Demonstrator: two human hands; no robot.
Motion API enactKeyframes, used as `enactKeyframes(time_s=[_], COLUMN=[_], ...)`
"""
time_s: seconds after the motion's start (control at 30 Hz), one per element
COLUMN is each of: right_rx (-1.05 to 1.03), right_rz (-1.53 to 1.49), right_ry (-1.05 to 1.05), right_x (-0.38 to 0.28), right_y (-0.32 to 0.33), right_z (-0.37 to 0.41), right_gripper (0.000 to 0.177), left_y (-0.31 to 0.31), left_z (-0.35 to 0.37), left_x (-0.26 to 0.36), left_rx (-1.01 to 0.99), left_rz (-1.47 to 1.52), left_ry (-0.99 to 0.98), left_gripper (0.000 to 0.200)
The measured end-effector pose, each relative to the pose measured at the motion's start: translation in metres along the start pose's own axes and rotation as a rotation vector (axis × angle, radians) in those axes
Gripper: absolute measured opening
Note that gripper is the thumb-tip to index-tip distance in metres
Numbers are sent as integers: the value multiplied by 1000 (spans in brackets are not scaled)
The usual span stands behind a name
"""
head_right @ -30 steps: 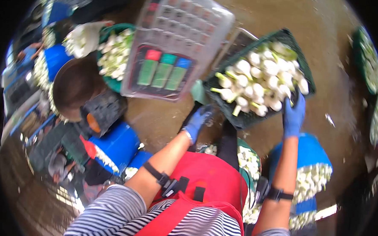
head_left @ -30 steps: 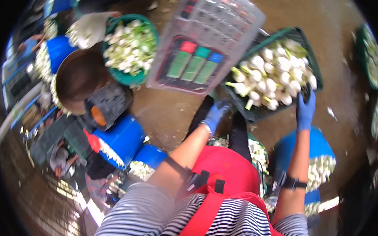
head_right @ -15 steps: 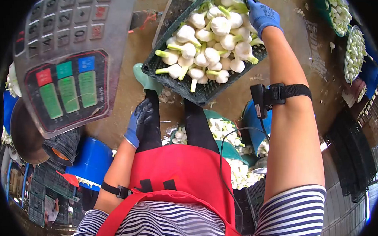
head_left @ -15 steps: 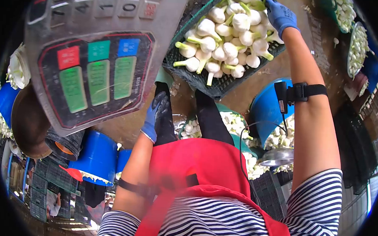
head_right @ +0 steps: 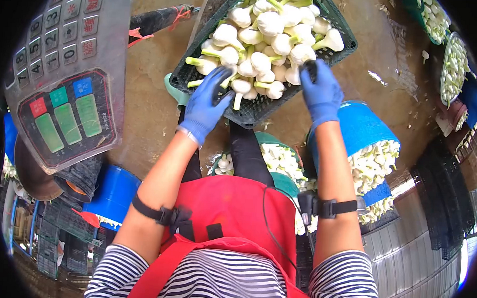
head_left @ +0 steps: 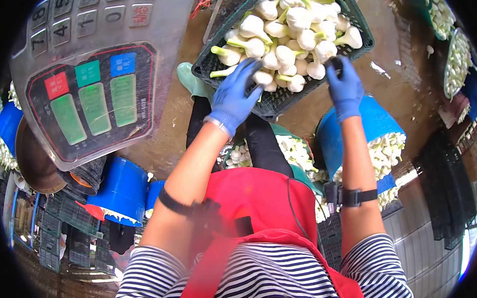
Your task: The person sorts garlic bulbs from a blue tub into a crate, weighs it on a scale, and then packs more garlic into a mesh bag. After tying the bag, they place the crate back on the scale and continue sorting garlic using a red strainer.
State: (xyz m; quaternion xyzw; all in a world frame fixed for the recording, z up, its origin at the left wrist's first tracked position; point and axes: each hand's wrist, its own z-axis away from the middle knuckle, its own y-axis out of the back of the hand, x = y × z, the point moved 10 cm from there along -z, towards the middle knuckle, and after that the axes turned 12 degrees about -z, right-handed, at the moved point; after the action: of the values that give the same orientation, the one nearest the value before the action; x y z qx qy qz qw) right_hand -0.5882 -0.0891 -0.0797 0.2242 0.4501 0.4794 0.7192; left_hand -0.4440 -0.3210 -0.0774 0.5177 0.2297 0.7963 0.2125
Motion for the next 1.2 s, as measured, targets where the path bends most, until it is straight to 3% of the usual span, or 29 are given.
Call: enactKeyframes(time_s=[0.07,0.13,0.23,0.3,0.4,0.53,0.6,0.67,0.77,0.87,0.93,0.97,1.0,1.03,1.07,1.13,1.17,1.2], right_rx=[-135,-101,-56,-28,-96,-206,-240,-318,-469,-513,-514,-558,-592,-669,-645,-616,-411,-454], right_rz=[226,263,151,-29,-45,212,158,333,299,184,-211,-394,-634,-763,-861,-740,-494,-496], right_ry=[-3,-35,-90,-70,2,96,-2,-135,-193,-236,-114,-193,-260,-381,-384,-408,-134,38], right_x=[12,20,26,31,20,-4,-5,-10,-15,-5,13,11,-10,-11,-20,-37,-62,-82], right_y=[-33,-56,-60,-56,-49,-76,-101,-116,-118,-110,-120,-119,-109,-118,-118,-124,-109,-120], right_z=[15,25,20,19,35,42,27,15,2,5,13,33,58,85,109,157,175,198], right_gripper=[52,64,72,72,68,66,66,59,53,58,61,53,44,41,44,54,62,71], left_y=[-27,-76,-91,-89,-87,-85,-83,-66,-34,-26,-40,-56,-69,-73,-52,-54,-48,-42], left_z=[-26,-43,-63,-62,-59,-49,-36,-24,1,39,70,85,95,113,119,136,134,134], left_x=[16,4,-3,-1,-6,-8,-14,-17,-30,-33,-56,-67,-52,-44,-15,3,6,6], left_rx=[-100,-373,-412,-371,-333,-300,-322,-218,-74,-139,-149,-167,-256,-444,-540,-538,-484,-432], left_rz=[-74,-254,-325,-377,-447,-502,-477,-437,-207,-139,129,478,1067,1061,1147,1432,1521,1607], left_ry=[-80,15,162,135,111,56,83,99,203,213,305,387,554,822,920,1005,958,907], left_gripper=[59,60,53,52,53,52,55,47,37,53,53,50,47,46,46,49,48,48])
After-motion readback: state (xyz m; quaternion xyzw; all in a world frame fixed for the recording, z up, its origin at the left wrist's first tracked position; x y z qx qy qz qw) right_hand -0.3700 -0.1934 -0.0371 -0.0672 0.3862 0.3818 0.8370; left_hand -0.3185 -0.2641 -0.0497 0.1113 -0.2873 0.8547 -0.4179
